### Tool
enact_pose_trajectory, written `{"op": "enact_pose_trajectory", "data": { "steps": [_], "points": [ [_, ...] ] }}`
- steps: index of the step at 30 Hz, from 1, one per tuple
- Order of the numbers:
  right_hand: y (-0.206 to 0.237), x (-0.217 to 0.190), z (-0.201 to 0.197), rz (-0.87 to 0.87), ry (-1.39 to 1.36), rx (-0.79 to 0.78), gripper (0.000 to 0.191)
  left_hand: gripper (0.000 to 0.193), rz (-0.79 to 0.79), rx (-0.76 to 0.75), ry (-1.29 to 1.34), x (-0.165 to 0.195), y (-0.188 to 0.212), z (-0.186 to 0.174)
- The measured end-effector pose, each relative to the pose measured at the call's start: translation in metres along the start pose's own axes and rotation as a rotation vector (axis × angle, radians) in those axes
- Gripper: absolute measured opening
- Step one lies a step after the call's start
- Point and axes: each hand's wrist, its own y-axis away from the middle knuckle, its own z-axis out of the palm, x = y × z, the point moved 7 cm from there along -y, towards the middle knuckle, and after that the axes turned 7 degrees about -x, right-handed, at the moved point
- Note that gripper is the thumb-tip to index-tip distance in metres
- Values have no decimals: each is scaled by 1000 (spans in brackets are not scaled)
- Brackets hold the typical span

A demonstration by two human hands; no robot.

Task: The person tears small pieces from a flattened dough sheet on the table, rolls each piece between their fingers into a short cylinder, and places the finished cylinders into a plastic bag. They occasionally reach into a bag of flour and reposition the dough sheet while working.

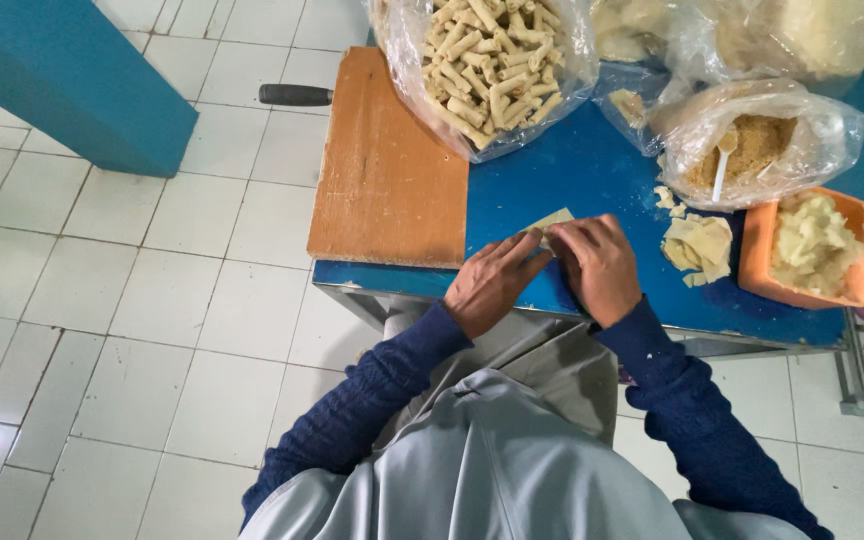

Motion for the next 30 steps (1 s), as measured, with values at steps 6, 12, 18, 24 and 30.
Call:
{"op": "enact_pose_trajectory", "data": {
  "steps": [6,12,18,24,30],
  "points": [
    [-1,3,3,-3,9,-66,23,46,-27,-22,26,1,-1,-6],
    [-2,13,10,65,-22,-64,11,32,-160,124,357,-13,-16,-17],
    [0,11,6,47,-40,-15,9,14,-143,177,390,-26,-39,-2],
    [-1,6,3,29,7,-12,7,10,-159,161,234,-34,-44,15],
    [1,5,4,16,72,-5,8,8,-174,193,217,-29,-39,6]
  ]
}}
